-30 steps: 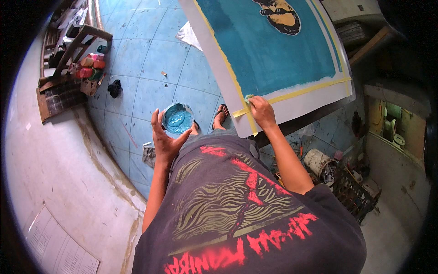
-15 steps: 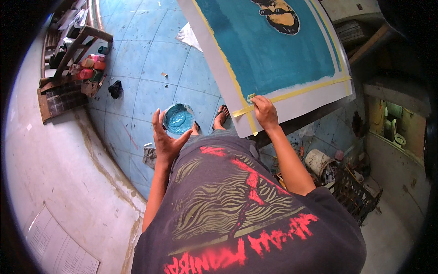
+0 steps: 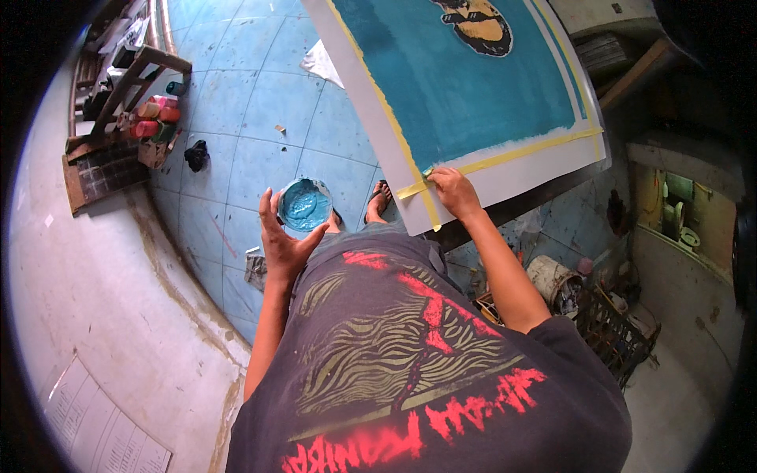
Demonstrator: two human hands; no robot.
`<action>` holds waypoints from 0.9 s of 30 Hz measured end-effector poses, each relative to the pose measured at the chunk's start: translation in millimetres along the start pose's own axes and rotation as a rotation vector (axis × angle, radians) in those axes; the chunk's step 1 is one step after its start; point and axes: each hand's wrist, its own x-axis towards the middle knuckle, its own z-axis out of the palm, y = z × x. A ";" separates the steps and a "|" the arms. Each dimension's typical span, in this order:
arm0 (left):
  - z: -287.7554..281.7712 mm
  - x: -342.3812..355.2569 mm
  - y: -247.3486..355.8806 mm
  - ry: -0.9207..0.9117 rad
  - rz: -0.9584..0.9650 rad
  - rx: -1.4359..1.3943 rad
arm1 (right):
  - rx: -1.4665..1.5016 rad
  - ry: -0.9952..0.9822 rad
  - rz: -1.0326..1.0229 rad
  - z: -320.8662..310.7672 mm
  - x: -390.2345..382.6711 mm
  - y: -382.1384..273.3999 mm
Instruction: The person applies teal paint to the background of a large poster using a small sponge, repeatedly dipping the sponge into a container held in the other hand. The person works along the taped edges and fills in the remaining white areas around a printed portrait.
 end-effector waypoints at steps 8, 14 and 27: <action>0.5 0.2 0.7 0.001 0.001 0.015 | -0.001 0.060 -0.077 1.7 1.5 2.6; -0.1 0.4 4.1 0.005 -0.005 0.006 | 0.014 0.065 -0.049 3.5 6.4 -0.8; 0.0 0.2 6.3 0.026 0.020 0.036 | 0.005 0.113 -0.065 2.4 5.9 -1.4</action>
